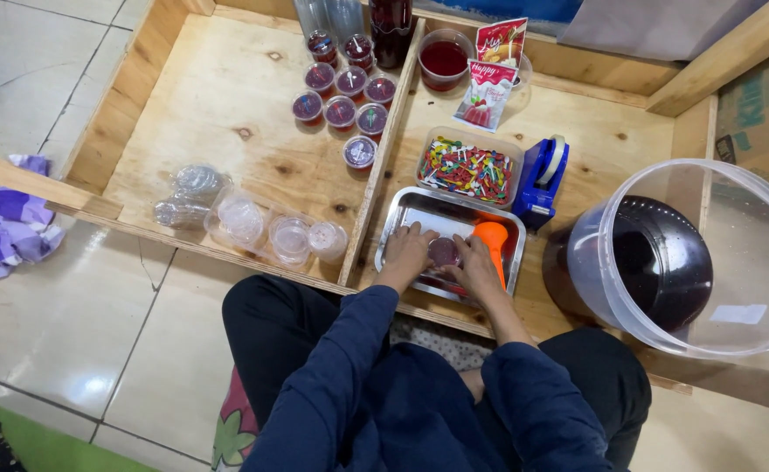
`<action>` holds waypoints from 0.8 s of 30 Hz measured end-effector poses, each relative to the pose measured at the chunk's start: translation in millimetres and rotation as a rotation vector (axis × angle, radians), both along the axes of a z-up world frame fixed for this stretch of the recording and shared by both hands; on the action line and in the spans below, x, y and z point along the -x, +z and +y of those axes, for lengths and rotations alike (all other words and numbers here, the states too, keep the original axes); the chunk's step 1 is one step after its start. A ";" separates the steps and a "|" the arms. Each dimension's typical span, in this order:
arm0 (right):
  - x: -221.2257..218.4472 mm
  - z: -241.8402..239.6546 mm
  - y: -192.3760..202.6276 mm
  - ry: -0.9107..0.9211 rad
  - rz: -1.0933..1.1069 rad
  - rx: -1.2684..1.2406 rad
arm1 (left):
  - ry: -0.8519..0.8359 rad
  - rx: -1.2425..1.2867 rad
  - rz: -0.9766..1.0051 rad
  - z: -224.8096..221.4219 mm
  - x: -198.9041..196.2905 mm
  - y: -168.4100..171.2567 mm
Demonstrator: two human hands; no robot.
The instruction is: The person prepares drinks by hand by pouring a dark liquid into clear plastic cups and adding small colorful toppings.
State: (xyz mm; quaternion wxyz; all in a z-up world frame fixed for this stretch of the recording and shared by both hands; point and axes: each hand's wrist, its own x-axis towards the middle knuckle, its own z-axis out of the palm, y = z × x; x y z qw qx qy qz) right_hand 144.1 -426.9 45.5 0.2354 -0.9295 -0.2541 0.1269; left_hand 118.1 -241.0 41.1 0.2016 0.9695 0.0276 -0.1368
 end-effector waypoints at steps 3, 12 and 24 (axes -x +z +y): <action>-1.8 -1.8 -12.3 0.018 -0.032 0.013 | -0.006 -0.006 -0.007 -0.5 0.7 -4.3; -0.7 2.8 -7.9 0.094 -0.119 0.194 | 0.001 0.018 -0.020 -4.3 4.6 -0.6; -0.2 4.8 4.5 0.098 -0.112 0.269 | 0.662 0.907 0.088 7.5 6.9 -83.9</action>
